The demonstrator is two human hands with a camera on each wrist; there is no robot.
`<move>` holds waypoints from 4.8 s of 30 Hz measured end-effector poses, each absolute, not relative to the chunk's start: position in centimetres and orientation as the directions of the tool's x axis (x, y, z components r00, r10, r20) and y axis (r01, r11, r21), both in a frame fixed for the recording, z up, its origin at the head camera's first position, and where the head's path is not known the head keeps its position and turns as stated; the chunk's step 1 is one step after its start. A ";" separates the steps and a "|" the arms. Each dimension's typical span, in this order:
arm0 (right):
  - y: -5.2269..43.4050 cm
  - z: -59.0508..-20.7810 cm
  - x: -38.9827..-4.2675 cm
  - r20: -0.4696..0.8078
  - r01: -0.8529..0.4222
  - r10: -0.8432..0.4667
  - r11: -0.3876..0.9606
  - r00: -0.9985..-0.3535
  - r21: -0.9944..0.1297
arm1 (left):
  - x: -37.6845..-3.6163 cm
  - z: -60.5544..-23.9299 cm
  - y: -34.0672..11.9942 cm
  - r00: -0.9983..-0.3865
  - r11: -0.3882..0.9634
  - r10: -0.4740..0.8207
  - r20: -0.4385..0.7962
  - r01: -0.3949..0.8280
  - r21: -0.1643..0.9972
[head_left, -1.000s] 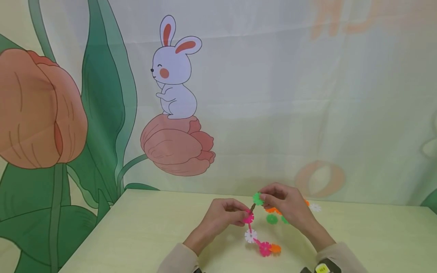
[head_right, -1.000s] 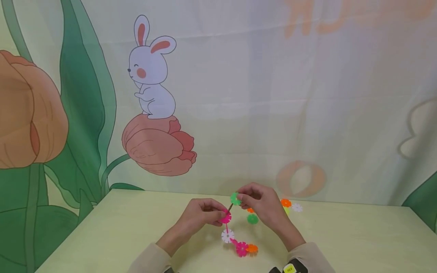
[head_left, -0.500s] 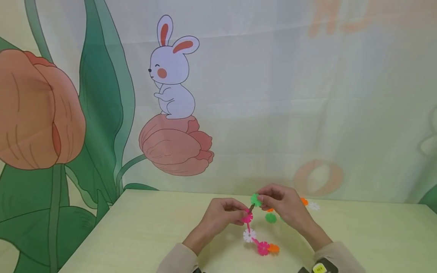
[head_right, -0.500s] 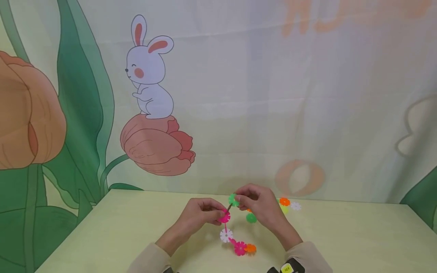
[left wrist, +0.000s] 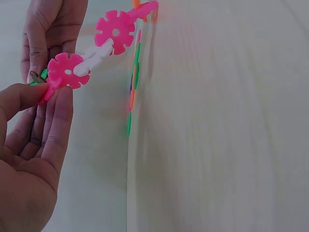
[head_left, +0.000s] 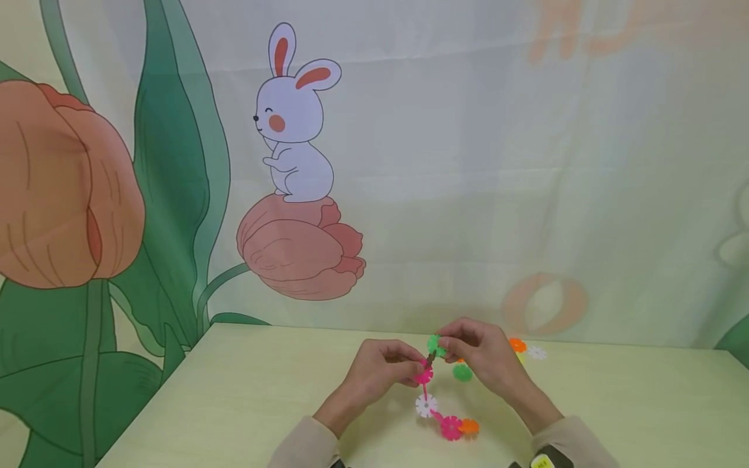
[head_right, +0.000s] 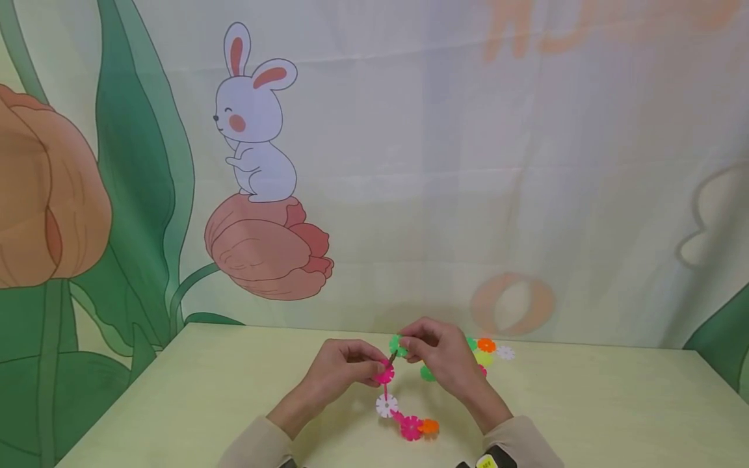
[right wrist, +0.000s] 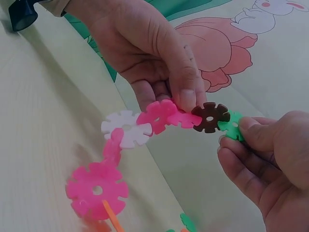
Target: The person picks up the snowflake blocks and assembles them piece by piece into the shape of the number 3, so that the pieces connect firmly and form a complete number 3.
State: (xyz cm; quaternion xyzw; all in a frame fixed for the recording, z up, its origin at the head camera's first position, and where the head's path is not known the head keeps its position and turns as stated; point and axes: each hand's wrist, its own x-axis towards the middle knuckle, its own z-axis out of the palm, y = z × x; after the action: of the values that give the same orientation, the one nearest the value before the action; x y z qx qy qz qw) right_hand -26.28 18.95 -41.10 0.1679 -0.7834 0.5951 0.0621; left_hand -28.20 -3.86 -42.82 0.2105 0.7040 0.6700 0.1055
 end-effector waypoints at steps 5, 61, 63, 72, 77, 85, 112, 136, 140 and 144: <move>18.8 -41.3 -26.4 0.278 -0.320 -0.185 0.259 -0.943 -0.911 | -28.2 -42.9 -3.9 -0.889 0.006 0.441 0.123 0.140 0.990; 21.7 -44.9 -28.1 0.136 -0.265 -0.232 0.726 -0.963 -0.635 | -28.3 -42.6 -4.1 -0.913 0.016 0.392 0.110 0.126 0.992; 21.8 -44.8 -28.0 0.145 -0.271 -0.234 0.714 -0.961 -0.645 | -28.3 -42.6 -4.1 -0.915 0.019 0.389 0.109 0.127 0.992; 21.8 -41.4 -27.0 0.277 -0.355 -0.224 0.509 -0.934 -0.784 | -28.3 -42.8 -4.2 -0.910 -0.007 0.396 0.121 0.129 0.992; 21.1 -40.0 -26.3 0.316 -0.404 -0.261 0.448 -0.912 -0.798 | -28.4 -42.8 -4.1 -0.912 -0.008 0.392 0.122 0.129 0.992; 20.2 -39.9 -25.9 0.328 -0.423 -0.280 0.420 -0.902 -0.803 | -28.3 -42.9 -4.0 -0.902 -0.033 0.407 0.142 0.141 0.989; 19.2 -40.4 -25.7 0.384 -0.459 -0.273 0.315 -0.882 -0.831 | -28.2 -42.5 -4.2 -0.886 -0.054 0.441 0.147 0.137 0.989; 22.8 -40.4 -26.6 0.282 -0.373 -0.246 0.566 -0.927 -0.735 | -28.2 -43.1 -4.1 -0.894 0.017 0.431 0.125 0.146 0.989; 24.6 -41.2 -27.3 0.225 -0.320 -0.228 0.669 -0.947 -0.671 | -28.3 -43.3 -4.0 -0.894 0.012 0.431 0.125 0.144 0.989; 25.6 -42.0 -27.7 0.142 -0.260 -0.222 0.715 -0.965 -0.649 | -28.3 -43.3 -4.0 -0.892 0.000 0.432 0.130 0.144 0.990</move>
State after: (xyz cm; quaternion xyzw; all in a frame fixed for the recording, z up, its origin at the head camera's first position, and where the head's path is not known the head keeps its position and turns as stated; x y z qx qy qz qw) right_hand -27.71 25.62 -42.05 0.1302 -0.9257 0.3541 0.0268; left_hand -28.33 -4.02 -43.31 0.2060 0.6990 0.6764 0.1066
